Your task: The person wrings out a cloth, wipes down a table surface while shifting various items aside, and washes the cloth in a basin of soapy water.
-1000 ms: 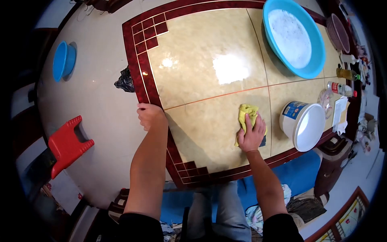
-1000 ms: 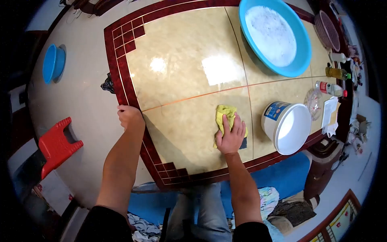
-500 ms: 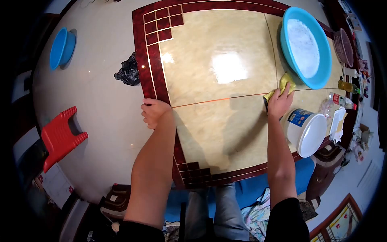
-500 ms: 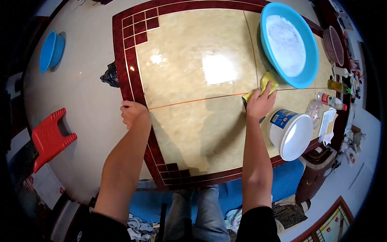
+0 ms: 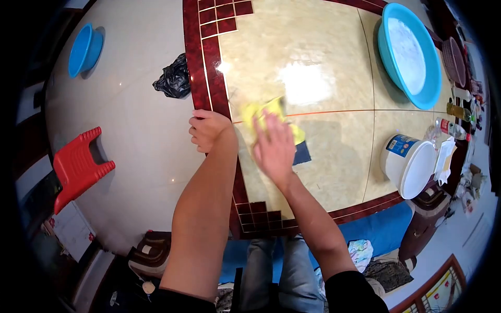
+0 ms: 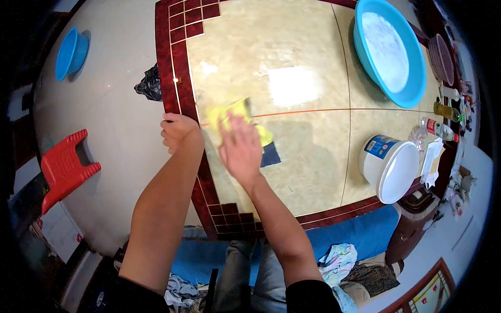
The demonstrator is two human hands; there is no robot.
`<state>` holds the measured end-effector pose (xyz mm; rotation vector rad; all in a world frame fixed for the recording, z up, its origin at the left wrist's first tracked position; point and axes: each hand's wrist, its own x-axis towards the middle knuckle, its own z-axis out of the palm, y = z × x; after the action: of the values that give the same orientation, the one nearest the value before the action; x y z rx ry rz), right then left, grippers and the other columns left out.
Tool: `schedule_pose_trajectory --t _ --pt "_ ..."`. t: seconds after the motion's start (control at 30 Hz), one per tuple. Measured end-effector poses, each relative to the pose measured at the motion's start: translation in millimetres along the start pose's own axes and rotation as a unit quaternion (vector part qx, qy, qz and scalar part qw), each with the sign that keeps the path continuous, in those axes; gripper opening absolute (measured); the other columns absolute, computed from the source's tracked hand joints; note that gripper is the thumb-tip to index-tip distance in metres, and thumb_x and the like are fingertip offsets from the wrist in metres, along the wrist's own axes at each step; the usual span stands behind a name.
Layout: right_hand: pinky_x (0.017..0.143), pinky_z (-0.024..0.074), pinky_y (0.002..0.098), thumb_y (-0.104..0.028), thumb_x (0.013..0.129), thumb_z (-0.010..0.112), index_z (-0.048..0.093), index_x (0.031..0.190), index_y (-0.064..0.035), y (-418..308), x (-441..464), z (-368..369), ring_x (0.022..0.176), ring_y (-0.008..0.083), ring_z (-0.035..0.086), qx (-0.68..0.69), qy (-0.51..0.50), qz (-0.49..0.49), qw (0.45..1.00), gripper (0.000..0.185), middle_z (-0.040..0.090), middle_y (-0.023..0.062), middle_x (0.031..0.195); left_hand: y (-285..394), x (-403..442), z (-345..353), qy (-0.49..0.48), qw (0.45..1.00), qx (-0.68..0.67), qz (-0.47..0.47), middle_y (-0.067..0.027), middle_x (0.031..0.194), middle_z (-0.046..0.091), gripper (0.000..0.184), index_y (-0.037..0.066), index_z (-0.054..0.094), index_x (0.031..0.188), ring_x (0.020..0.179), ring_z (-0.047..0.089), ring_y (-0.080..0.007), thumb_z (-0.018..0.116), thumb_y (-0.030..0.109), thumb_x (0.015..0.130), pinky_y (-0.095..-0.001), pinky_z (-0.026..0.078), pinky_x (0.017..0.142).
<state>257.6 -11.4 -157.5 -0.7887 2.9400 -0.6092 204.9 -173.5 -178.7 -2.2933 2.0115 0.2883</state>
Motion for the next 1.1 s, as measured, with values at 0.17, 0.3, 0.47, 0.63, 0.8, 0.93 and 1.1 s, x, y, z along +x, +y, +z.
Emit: schedule_pose_trajectory --t 0.17,0.3,0.47,0.63,0.8,0.93,1.1 --pt "0.123 0.033 0.049 -0.03 0.084 0.071 0.058 0.147 -0.0234 56 -37 -27 0.148 0.0241 0.044 0.018 -0.099 -0.232 0.967 0.065 0.048 0.0086 0.158 1 -1 -3 -0.005 1.0 0.008 -0.002 -0.0128 0.13 0.067 0.058 0.012 0.066 0.127 0.123 0.06 -0.0362 0.026 0.05 0.108 -0.0542 0.044 0.103" --pt "0.119 0.0359 0.058 -0.024 0.086 0.068 0.056 0.151 -0.0192 147 -16 -74 0.137 0.041 0.053 -0.039 -0.04 -0.008 0.998 0.067 0.049 0.0193 0.155 1 -1 -6 -0.009 1.0 0.009 0.006 -0.0131 0.129 0.067 0.057 0.011 0.066 0.125 0.122 0.06 -0.0365 0.027 0.05 0.108 -0.0547 0.044 0.103" --pt "0.116 0.0381 0.0516 -0.021 0.095 0.057 0.051 0.15 -0.0033 217 51 -52 0.134 0.048 0.051 -0.228 0.204 0.302 0.903 0.059 0.048 0.0294 0.151 0 -1 4 0.034 0.999 0.021 0.022 -0.0125 0.121 0.066 0.049 0.009 0.064 0.117 0.116 0.06 -0.036 0.032 0.046 0.109 -0.0526 0.046 0.097" --pt "0.112 0.0408 0.0476 -0.023 0.094 0.056 0.052 0.143 0.0021 117 147 9 0.129 0.0426 0.053 -0.162 0.139 0.349 0.913 0.055 0.056 0.0279 0.14 3 0 5 0.031 0.999 0.032 0.015 -0.0122 0.119 0.066 0.047 0.01 0.064 0.116 0.113 0.06 -0.0351 0.033 0.045 0.109 -0.0522 0.047 0.094" --pt "0.108 0.046 0.0427 -0.013 0.08 0.066 0.071 0.123 -0.0103 -66 195 96 0.123 0.0316 0.058 0.221 0.094 0.044 0.97 0.043 0.067 0.0119 0.125 2 2 7 0.028 0.999 0.036 0.001 -0.0103 0.114 0.065 0.043 0.01 0.062 0.111 0.111 0.06 -0.0337 0.036 0.044 0.108 -0.0522 0.047 0.091" --pt "0.107 0.0457 0.035 -0.009 0.079 0.068 0.081 0.105 -0.0137 -87 204 77 0.125 0.023 0.058 0.157 -0.118 -0.323 0.926 0.029 0.067 0.0 0.132 -14 0 11 0.026 0.995 0.052 0.084 -0.0096 0.117 0.064 0.042 0.011 0.062 0.111 0.108 0.061 -0.0343 0.037 0.045 0.108 -0.0525 0.048 0.088" --pt "0.106 0.0484 0.0436 -0.009 0.079 0.07 0.076 0.121 -0.0138 32 189 45 0.127 0.0297 0.06 0.155 0.015 -0.144 0.977 0.042 0.064 0.0063 0.142 0 2 2 0.02 0.999 0.033 0.025 -0.0121 0.12 0.066 0.045 0.011 0.063 0.117 0.111 0.061 -0.0363 0.034 0.044 0.109 -0.0534 0.049 0.091"
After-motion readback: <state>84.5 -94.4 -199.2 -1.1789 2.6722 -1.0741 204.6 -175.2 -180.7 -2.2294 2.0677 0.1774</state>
